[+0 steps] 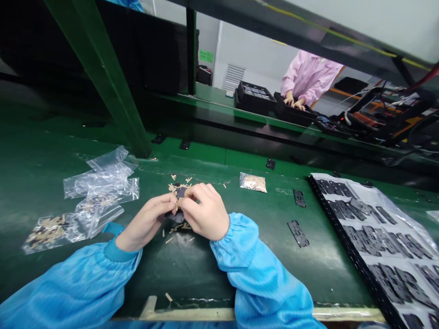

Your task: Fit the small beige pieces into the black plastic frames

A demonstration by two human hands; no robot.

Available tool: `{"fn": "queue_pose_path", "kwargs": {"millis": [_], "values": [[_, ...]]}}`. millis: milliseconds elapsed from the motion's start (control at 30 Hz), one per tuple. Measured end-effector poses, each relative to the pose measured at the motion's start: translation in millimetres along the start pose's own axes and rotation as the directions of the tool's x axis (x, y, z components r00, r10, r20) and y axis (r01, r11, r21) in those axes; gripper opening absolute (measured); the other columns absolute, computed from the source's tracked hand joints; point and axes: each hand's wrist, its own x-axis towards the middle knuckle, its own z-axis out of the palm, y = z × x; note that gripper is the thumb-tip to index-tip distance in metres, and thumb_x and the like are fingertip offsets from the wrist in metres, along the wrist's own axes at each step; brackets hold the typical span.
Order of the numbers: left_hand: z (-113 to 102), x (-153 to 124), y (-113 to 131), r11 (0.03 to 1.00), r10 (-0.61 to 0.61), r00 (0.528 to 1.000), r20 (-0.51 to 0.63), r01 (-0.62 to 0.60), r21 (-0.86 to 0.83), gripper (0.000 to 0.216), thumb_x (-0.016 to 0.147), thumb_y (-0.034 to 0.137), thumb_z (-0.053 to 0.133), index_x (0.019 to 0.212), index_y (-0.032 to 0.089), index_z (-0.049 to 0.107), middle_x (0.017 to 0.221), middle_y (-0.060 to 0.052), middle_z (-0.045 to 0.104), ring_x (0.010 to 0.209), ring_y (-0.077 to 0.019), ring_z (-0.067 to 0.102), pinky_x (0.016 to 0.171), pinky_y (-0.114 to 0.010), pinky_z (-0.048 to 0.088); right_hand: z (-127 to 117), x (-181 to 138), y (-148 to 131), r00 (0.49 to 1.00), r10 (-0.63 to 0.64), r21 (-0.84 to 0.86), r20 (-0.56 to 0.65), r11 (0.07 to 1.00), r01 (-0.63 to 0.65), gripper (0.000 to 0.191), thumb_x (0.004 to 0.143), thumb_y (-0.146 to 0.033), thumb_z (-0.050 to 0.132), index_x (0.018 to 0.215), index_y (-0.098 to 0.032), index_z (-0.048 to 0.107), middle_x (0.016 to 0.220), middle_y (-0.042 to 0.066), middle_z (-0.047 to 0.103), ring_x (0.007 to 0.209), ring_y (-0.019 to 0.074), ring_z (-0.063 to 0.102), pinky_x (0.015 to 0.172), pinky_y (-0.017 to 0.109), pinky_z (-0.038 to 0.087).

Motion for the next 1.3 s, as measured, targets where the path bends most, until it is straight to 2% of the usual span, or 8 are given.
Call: {"fn": "queue_pose_path", "kwargs": {"millis": [100, 200, 367, 500, 700, 1033, 1200, 1300], "values": [[-1, 0, 0, 1.000, -0.007, 1.000, -0.003, 0.007, -0.022, 0.019, 0.072, 0.024, 0.050, 0.054, 0.018, 0.049, 0.057, 0.001, 0.045, 0.058, -0.0130, 0.042, 0.056, -0.025, 0.037, -1, 0, 1, 1.000, 0.008, 0.044, -0.030, 0.999, -0.006, 0.012, 0.083, -0.013, 0.046, 0.078, -0.019, 0.056, 0.079, 0.004, 0.053, 0.073, 0.0153, 0.048, 0.065, 0.029, 0.039], [-3, 2, -2, 1.000, 0.018, 0.998, -0.055, -0.019, -0.019, 0.018, 0.074, 0.025, 0.050, 0.057, 0.018, 0.049, 0.060, 0.001, 0.047, 0.061, -0.0135, 0.045, 0.059, -0.026, 0.039, -5, 2, 3, 0.993, 0.090, 0.150, -0.071, 0.986, -0.079, 0.010, 0.082, -0.013, 0.047, 0.078, -0.018, 0.054, 0.079, 0.005, 0.053, 0.076, 0.0155, 0.050, 0.066, 0.030, 0.041], [-5, 1, -5, 0.953, 0.184, 0.976, -0.120, -0.147, 0.265, 0.018, 0.082, 0.029, 0.049, 0.068, 0.018, 0.053, 0.069, 0.001, 0.052, 0.070, -0.0137, 0.049, 0.068, -0.026, 0.040, -8, 3, 6, 0.965, 0.260, 0.355, -0.044, 0.907, -0.228, 0.007, 0.083, -0.013, 0.046, 0.079, -0.018, 0.049, 0.075, 0.003, 0.051, 0.072, 0.0135, 0.049, 0.065, 0.027, 0.043], [-4, -2, -3, 0.870, 0.304, 0.944, -0.128, -0.220, 0.441, 0.017, 0.084, 0.027, 0.046, 0.073, 0.018, 0.055, 0.073, 0.001, 0.055, 0.072, -0.0132, 0.051, 0.069, -0.025, 0.040, -4, 2, 6, 0.923, 0.384, 0.425, -0.001, 0.836, -0.347, 0.007, 0.080, -0.014, 0.048, 0.074, -0.018, 0.048, 0.073, 0.001, 0.051, 0.067, 0.0120, 0.049, 0.062, 0.025, 0.043], [0, -7, -1, 0.781, 0.414, 0.904, -0.104, -0.294, 0.551, 0.017, 0.085, 0.021, 0.046, 0.070, 0.017, 0.054, 0.072, 0.000, 0.054, 0.069, -0.0117, 0.051, 0.065, -0.022, 0.040, 6, 2, 3, 0.828, 0.557, 0.451, 0.065, 0.724, -0.522, 0.010, 0.072, -0.012, 0.049, 0.065, -0.019, 0.045, 0.067, 0.000, 0.055, 0.061, 0.0114, 0.053, 0.059, 0.023, 0.045], [4, -12, 1, 0.668, 0.517, 0.854, -0.048, -0.368, 0.646, 0.015, 0.083, 0.014, 0.047, 0.071, 0.016, 0.057, 0.072, -0.001, 0.057, 0.070, -0.0115, 0.054, 0.064, -0.022, 0.040, 10, -1, -3, 0.872, 0.488, 0.334, -0.039, 0.829, -0.449, 0.011, 0.072, -0.013, 0.047, 0.064, -0.020, 0.044, 0.065, -0.001, 0.055, 0.059, 0.0109, 0.051, 0.058, 0.023, 0.043], [4, -13, 1, 0.632, 0.535, 0.844, -0.028, -0.377, 0.677, 0.016, 0.083, 0.015, 0.047, 0.071, 0.016, 0.058, 0.070, -0.001, 0.057, 0.067, -0.0118, 0.054, 0.062, -0.022, 0.040, 6, 0, -3, 0.881, 0.472, 0.323, 0.031, 0.830, -0.456, 0.010, 0.071, -0.012, 0.048, 0.064, -0.019, 0.046, 0.065, -0.001, 0.054, 0.060, 0.0109, 0.049, 0.059, 0.023, 0.041], [4, -13, 2, 0.616, 0.544, 0.839, -0.011, -0.390, 0.685, 0.015, 0.082, 0.014, 0.047, 0.071, 0.016, 0.057, 0.068, -0.001, 0.055, 0.065, -0.0113, 0.052, 0.061, -0.022, 0.040, 0, 2, -1, 0.849, 0.508, 0.383, 0.147, 0.762, -0.523, 0.008, 0.070, -0.012, 0.049, 0.064, -0.018, 0.048, 0.064, -0.001, 0.053, 0.058, 0.0101, 0.049, 0.057, 0.021, 0.040]]}}
